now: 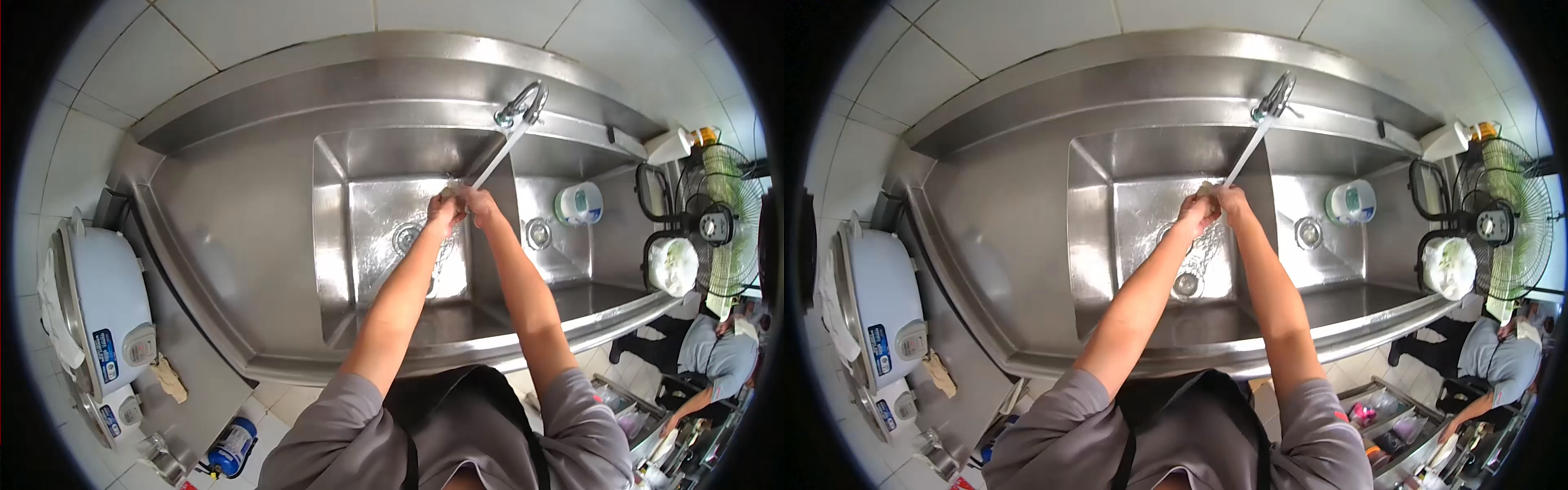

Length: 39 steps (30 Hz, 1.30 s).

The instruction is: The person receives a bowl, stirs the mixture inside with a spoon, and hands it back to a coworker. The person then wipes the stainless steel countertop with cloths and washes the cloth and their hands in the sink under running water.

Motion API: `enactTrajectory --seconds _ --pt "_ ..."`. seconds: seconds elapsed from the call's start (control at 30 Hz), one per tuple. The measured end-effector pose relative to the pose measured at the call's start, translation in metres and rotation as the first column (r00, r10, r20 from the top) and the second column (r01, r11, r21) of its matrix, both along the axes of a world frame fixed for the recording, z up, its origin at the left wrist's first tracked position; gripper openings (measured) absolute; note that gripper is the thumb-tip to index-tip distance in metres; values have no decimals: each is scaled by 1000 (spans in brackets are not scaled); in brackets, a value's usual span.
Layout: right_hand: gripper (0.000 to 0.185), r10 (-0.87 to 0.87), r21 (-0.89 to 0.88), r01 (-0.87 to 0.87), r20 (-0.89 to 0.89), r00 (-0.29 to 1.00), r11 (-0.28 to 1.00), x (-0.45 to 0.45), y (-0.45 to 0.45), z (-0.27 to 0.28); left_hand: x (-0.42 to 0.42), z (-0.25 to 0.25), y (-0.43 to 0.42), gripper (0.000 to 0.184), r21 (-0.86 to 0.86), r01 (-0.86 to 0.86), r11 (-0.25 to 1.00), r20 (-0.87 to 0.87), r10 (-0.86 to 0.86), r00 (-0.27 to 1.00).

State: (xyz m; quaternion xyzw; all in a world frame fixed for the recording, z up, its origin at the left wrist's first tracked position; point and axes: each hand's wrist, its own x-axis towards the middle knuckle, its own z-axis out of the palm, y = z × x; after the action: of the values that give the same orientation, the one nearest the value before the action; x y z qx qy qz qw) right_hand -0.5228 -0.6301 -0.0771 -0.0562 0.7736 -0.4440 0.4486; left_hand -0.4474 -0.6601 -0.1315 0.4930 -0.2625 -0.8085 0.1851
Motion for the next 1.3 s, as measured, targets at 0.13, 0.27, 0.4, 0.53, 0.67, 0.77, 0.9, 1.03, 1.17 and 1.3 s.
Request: enactTrajectory --seconds 0.13,0.27,0.4,0.53,0.67,0.77,0.9,1.03,1.17,1.3 --pt "25 -280 -269 396 383 880 878 -38 -4 -23 -33 -4 1 24 -99 20 995 94 -10 996" --pt "23 -420 -138 789 785 456 599 -33 -23 -12 -36 13 -5 12 1 30 1000 194 -30 981" --pt "20 -75 -695 426 475 877 579 -65 -24 25 -53 -24 11 14 -18 -119 993 111 120 987" --pt "15 -735 -632 529 -95 672 566 -180 -29 22 -66 24 20 31 -120 -107 987 65 115 991" --pt "32 -583 -538 667 349 733 515 -210 -56 31 -72 31 38 42 -124 162 979 74 -154 985" --pt "41 -575 -540 679 382 724 497 -208 -68 52 -80 30 61 36 -36 129 991 87 -125 988" --pt "34 -503 -584 603 349 791 543 -219 -85 64 -71 43 73 27 -433 214 875 206 -135 969" --pt "25 -341 -667 356 161 926 654 -189 -84 94 -28 26 94 15 -613 784 -94 707 -509 491" --pt "21 -337 -614 399 220 915 681 -169 -79 119 1 -13 110 15 -585 700 409 395 -610 687" --pt "39 -213 -509 67 -235 948 858 -137 -6 83 -15 60 76 27 -360 278 891 97 -261 960"
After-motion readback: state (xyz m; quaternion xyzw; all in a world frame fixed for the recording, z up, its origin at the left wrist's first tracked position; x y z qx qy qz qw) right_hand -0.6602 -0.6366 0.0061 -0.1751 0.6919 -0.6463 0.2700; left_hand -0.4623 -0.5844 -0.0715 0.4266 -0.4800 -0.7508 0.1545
